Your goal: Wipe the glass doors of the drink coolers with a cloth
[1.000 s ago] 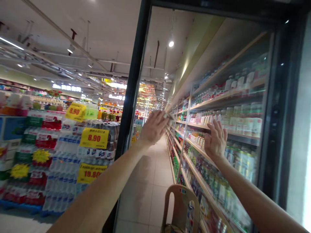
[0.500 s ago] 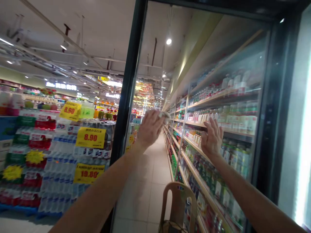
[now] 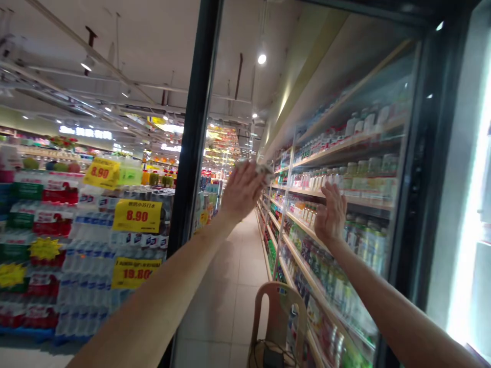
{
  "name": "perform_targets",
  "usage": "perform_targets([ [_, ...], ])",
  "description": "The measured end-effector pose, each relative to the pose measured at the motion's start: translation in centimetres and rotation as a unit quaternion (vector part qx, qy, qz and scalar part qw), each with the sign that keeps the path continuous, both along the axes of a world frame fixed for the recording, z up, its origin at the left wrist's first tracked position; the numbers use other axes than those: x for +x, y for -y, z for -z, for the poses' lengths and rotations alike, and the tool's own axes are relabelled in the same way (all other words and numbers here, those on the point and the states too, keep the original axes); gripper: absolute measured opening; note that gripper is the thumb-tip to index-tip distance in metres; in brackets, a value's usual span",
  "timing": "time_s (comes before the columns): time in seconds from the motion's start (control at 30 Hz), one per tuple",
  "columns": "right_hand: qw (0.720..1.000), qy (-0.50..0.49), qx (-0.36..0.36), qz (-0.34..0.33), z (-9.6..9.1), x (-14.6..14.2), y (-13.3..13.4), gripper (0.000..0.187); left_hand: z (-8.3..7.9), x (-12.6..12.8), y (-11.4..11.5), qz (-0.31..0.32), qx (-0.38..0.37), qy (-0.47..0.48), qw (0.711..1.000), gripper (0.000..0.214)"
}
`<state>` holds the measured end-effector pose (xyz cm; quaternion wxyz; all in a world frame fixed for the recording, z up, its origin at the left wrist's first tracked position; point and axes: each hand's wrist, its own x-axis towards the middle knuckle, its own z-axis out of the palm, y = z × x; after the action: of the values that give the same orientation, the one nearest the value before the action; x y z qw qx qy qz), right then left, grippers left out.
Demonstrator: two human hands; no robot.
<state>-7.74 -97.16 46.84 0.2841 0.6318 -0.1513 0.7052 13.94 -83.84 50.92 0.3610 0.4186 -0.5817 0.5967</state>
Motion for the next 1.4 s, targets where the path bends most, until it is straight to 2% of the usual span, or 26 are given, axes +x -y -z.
perform_targets([
  [0.07, 1.0, 0.002, 0.003, 0.0, 0.0, 0.0, 0.0, 0.045, -1.1, 0.6, -0.2, 0.005, -0.04, -0.069, 0.997, 0.037],
  [0.1, 1.0, 0.003, 0.003, 0.001, 0.0, 0.0, -0.1, 0.045, -0.7, 0.3, -0.1, 0.004, -0.035, -0.063, 0.997, 0.037],
  [0.13, 1.0, 0.002, 0.003, 0.001, -0.1, 0.0, -0.1, 0.045, 0.3, -0.3, 0.2, -0.001, -0.017, -0.034, 0.999, 0.037],
  [0.2, 1.0, 0.0, 0.001, -0.001, -0.1, 0.0, -0.1, 0.045, 3.4, -1.9, 0.9, -0.004, 0.039, 0.073, 0.997, 0.036],
  [0.27, 1.0, -0.001, 0.002, -0.004, -0.1, -0.1, -0.1, 0.044, 6.1, -3.0, 1.3, 0.004, 0.097, 0.203, 0.974, 0.033],
  [0.3, 1.0, 0.0, 0.004, -0.004, -0.1, -0.1, -0.1, 0.044, 6.8, -3.1, 1.3, 0.008, 0.117, 0.251, 0.961, 0.032],
  [0.37, 1.0, 0.002, 0.011, 0.002, -0.1, 0.0, -0.1, 0.044, 6.1, -2.1, 0.8, 0.009, 0.129, 0.266, 0.955, 0.032],
  [0.43, 1.0, 0.002, 0.012, 0.005, -0.2, 0.0, -0.1, 0.043, 3.7, 0.1, -0.1, -0.003, 0.086, 0.164, 0.983, 0.034],
  [0.5, 1.0, 0.004, 0.006, 0.002, -0.2, 0.0, 0.0, 0.042, 1.3, 2.4, -1.2, -0.015, 0.003, 0.016, 1.0, 0.036],
  [0.57, 1.0, 0.007, 0.007, -0.001, -0.2, 0.0, 0.0, 0.042, 0.9, 3.6, -2.0, -0.024, -0.049, -0.064, 0.996, 0.036],
  [0.63, 1.0, 0.005, 0.014, 0.0, -0.2, 0.0, 0.0, 0.042, 2.7, 3.4, -2.3, -0.026, -0.042, -0.042, 0.998, 0.036],
  [0.73, 1.0, 0.005, 0.017, 0.0, -0.2, 0.0, 0.0, 0.041, 6.8, 2.2, -2.2, -0.017, 0.041, 0.138, 0.989, 0.035],
  [0.8, 1.0, 0.004, 0.015, 0.001, -0.1, 0.0, -0.1, 0.041, 7.9, 2.0, -2.0, -0.013, 0.079, 0.216, 0.973, 0.036],
  [0.87, 1.0, 0.004, 0.014, 0.004, -0.1, 0.1, -0.1, 0.041, 7.3, 2.8, -2.2, -0.022, 0.055, 0.15, 0.987, 0.038],
  [0.9, 1.0, 0.004, 0.013, 0.004, -0.1, 0.1, -0.1, 0.041, 6.7, 3.4, -2.3, -0.029, 0.022, 0.078, 0.996, 0.04],
  [0.97, 1.0, 0.004, 0.012, 0.004, 0.0, 0.0, -0.2, 0.041, 6.1, 4.5, -2.8, -0.04, -0.038, -0.04, 0.998, 0.041],
  [1.03, 1.0, 0.002, 0.012, 0.003, -0.1, 0.0, -0.2, 0.04, 7.2, 4.9, -3.1, -0.051, -0.032, -0.046, 0.997, 0.042],
  [1.1, 1.0, 0.001, 0.01, 0.001, -0.1, 0.0, -0.2, 0.04, 10.0, 4.4, -3.3, -0.054, 0.04, 0.056, 0.996, 0.042],
  [1.17, 1.0, 0.003, 0.007, -0.004, -0.1, 0.0, -0.2, 0.039, 13.1, 3.7, -3.4, -0.035, 0.124, 0.201, 0.971, 0.038],
  [1.23, 1.0, 0.006, 0.008, -0.004, -0.1, 0.0, -0.2, 0.039, 14.4, 3.4, -3.3, -0.014, 0.164, 0.287, 0.944, 0.035],
  [1.3, 1.0, 0.007, 0.012, 0.001, -0.1, 0.0, -0.1, 0.039, 13.3, 3.8, -3.3, -0.016, 0.15, 0.248, 0.957, 0.036],
  [1.37, 1.0, 0.006, 0.01, 0.007, -0.1, 0.0, 0.0, 0.039, 10.7, 4.6, -3.2, -0.036, 0.083, 0.116, 0.989, 0.039],
  [1.4, 1.0, 0.005, 0.008, 0.008, -0.1, 0.0, 0.0, 0.039, 9.5, 4.9, -3.3, -0.045, 0.047, 0.053, 0.996, 0.04],
])
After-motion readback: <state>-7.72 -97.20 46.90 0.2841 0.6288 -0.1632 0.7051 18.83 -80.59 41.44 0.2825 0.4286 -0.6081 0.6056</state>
